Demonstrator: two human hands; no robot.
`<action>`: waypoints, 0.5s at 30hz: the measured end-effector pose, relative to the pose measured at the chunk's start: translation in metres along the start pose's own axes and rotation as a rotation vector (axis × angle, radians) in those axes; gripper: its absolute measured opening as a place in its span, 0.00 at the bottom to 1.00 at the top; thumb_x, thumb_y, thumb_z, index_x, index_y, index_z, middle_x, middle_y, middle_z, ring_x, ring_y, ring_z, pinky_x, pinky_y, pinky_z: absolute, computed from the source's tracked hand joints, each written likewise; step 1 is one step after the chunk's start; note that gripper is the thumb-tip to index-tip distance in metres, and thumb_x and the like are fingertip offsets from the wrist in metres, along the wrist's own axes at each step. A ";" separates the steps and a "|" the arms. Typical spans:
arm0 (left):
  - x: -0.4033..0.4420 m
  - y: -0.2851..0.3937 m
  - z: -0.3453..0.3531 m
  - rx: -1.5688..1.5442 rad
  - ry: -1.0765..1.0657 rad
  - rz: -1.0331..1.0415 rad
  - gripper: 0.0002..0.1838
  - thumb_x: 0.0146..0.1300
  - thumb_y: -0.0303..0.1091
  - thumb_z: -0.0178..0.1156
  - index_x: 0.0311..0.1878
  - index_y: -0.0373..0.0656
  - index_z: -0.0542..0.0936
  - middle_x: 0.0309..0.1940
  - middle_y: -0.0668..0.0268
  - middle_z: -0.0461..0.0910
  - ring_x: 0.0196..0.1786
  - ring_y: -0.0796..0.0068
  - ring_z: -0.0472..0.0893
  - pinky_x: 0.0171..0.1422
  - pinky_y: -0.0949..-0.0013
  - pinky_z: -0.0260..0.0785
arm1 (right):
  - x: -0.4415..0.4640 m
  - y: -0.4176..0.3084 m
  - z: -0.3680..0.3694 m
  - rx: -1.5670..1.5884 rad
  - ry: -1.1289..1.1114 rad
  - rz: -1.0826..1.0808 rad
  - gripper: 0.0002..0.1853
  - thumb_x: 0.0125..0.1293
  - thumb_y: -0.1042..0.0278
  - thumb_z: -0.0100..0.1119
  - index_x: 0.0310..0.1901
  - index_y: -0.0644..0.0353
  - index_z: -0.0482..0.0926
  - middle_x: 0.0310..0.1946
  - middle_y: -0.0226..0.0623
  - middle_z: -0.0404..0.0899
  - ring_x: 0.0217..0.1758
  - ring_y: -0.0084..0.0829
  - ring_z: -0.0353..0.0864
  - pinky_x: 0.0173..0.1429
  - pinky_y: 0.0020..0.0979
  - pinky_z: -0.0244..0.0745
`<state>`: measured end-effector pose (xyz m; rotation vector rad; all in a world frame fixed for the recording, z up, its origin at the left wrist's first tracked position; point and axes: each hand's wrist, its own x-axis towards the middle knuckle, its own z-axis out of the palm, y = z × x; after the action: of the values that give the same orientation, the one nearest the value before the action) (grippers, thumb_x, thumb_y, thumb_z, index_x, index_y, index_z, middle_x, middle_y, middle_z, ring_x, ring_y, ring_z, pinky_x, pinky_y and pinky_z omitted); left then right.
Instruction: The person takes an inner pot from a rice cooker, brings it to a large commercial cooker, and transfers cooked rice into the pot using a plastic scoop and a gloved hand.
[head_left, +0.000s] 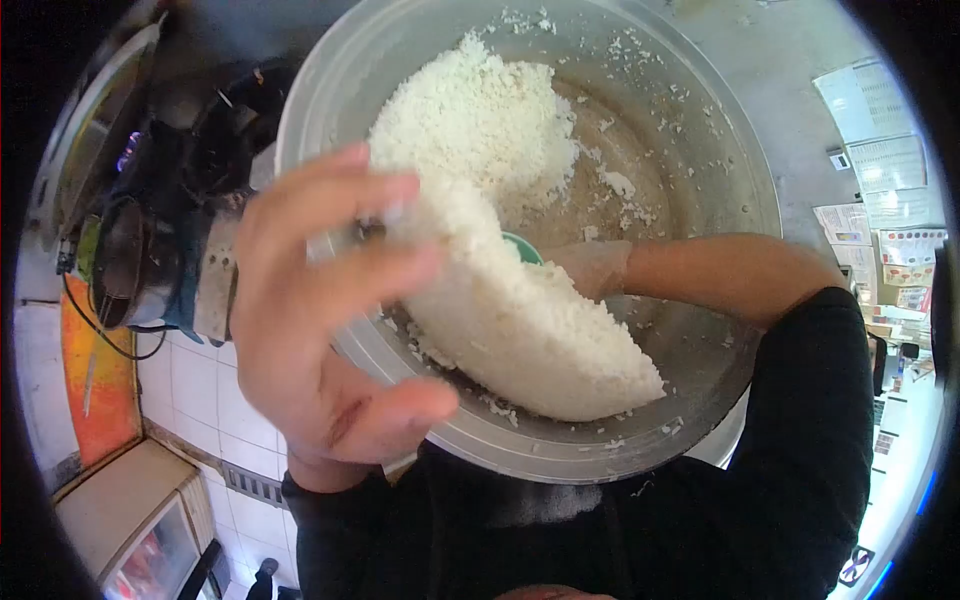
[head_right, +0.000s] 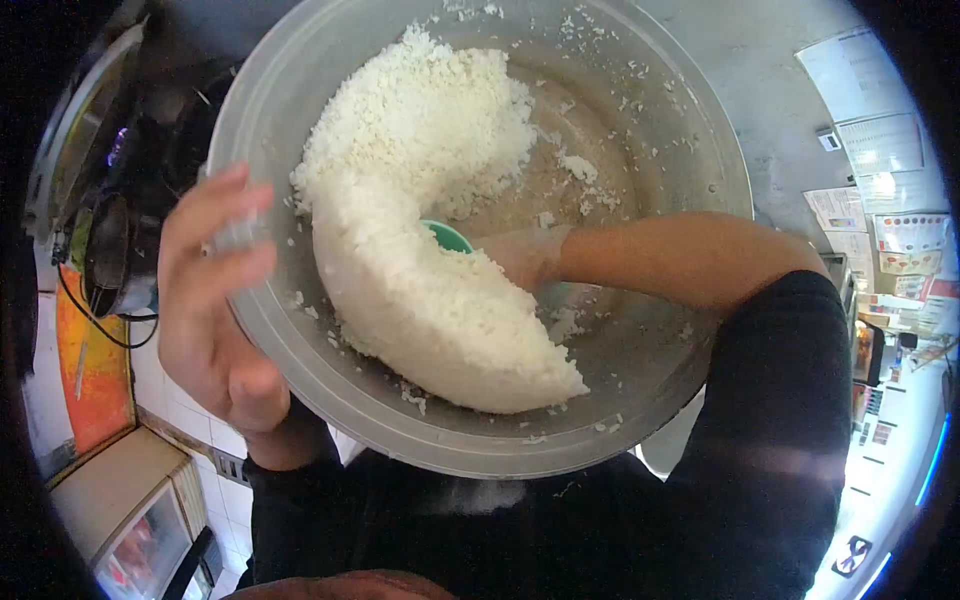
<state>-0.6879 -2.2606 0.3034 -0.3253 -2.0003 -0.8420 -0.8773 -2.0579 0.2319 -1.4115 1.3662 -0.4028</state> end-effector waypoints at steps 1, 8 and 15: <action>-0.001 0.004 -0.003 -0.025 0.009 0.049 0.43 0.62 0.78 0.39 0.44 0.42 0.78 0.48 0.46 0.78 0.55 0.45 0.76 0.63 0.46 0.64 | 0.000 -0.006 -0.002 -0.007 0.001 0.013 0.25 0.66 0.64 0.56 0.63 0.66 0.70 0.57 0.49 0.78 0.61 0.43 0.76 0.68 0.39 0.66; -0.025 0.035 -0.014 0.103 0.014 0.094 0.45 0.65 0.76 0.26 0.46 0.43 0.79 0.46 0.46 0.78 0.54 0.45 0.74 0.61 0.46 0.62 | -0.017 -0.040 -0.007 -0.031 0.052 0.040 0.25 0.66 0.64 0.57 0.62 0.66 0.70 0.57 0.49 0.77 0.62 0.43 0.75 0.68 0.38 0.66; -0.030 0.047 0.004 0.088 0.334 0.064 0.44 0.66 0.75 0.29 0.55 0.41 0.75 0.48 0.44 0.77 0.54 0.49 0.74 0.64 0.46 0.61 | -0.059 -0.098 -0.029 -0.101 0.127 0.039 0.25 0.65 0.65 0.58 0.62 0.66 0.70 0.58 0.49 0.77 0.63 0.43 0.75 0.69 0.38 0.66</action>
<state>-0.6494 -2.2211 0.2976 -0.1832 -1.7009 -0.7140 -0.8688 -2.0433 0.3486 -1.4594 1.5331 -0.4089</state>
